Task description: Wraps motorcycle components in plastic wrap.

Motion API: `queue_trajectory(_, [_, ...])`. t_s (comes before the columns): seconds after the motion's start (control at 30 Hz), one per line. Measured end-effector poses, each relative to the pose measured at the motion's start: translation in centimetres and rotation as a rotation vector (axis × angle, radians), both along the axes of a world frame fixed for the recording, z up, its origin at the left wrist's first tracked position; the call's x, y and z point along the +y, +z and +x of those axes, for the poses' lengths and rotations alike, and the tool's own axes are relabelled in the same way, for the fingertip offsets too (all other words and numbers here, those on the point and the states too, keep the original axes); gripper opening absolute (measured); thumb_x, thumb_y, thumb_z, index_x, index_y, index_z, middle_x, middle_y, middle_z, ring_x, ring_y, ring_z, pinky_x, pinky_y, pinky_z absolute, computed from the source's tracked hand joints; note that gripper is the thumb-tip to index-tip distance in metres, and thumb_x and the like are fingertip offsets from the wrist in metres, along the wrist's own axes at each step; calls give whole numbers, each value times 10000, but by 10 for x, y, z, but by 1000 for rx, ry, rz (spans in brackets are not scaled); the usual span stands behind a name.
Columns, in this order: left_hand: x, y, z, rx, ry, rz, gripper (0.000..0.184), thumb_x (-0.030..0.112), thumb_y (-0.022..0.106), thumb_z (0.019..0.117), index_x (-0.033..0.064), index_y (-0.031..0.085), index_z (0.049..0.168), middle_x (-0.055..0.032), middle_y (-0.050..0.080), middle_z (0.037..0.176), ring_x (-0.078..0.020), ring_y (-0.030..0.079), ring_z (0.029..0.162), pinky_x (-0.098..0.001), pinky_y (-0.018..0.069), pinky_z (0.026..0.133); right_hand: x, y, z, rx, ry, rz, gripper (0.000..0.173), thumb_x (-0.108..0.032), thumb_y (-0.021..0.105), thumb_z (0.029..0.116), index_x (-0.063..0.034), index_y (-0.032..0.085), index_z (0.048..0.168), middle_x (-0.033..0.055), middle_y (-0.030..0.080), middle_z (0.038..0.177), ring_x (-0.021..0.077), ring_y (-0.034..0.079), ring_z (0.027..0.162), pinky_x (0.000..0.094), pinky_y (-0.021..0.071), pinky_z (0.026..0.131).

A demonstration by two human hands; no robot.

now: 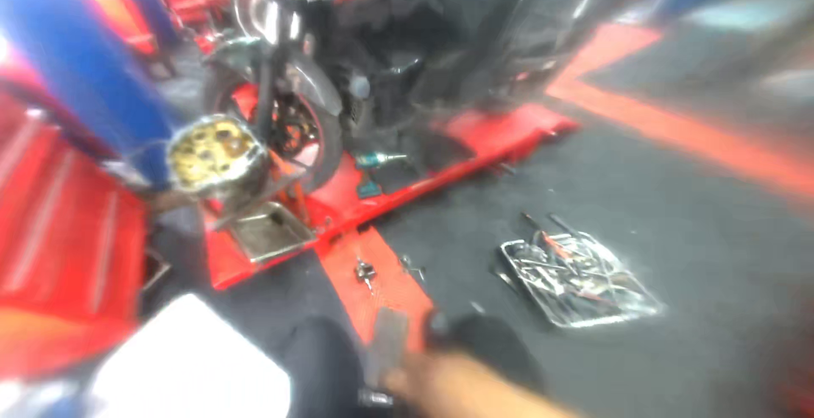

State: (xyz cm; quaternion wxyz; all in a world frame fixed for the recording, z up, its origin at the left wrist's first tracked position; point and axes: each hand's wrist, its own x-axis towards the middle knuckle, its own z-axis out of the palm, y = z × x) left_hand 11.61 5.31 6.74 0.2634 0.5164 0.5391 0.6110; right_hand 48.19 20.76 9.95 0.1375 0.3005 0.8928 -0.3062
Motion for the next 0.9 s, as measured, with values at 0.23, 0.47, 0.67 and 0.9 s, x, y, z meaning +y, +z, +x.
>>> queue_trajectory(0.23, [-49,40,144,-532,-34,-208,1032,219,956,661,-4,301,1427,-63,685,1190,-157,708,1051,-386,625,903,-123,-9,14,-24,120,-54,571,-174,757,808,-200,615,1360,283,628,1240,555,631,1053,708,519,675])
queue_trajectory(0.47, [-60,21,191,-595,-82,-116,1135,107,1009,483,-26,294,1355,-131,683,1154,-201,718,1045,-404,632,901,-121,45,56,692,-335,197,299,-282,557,1051,-91,702,1230,86,727,1122,188,691,1048,416,582,908])
queue_trajectory(0.67, [-56,21,222,-382,-43,-23,950,128,1004,541,-105,444,1272,-151,725,1039,-208,734,950,-403,634,878,-130,46,18,927,-457,414,339,-475,668,968,-169,761,1084,4,735,1025,113,687,957,329,593,783])
queue_trajectory(0.9, [-48,38,233,-429,-2,14,1020,118,1023,459,-120,414,1242,-209,701,1004,-278,733,920,-449,643,847,-131,49,16,1149,-534,217,217,-269,526,1056,-116,669,998,-30,655,875,39,628,780,220,555,677])
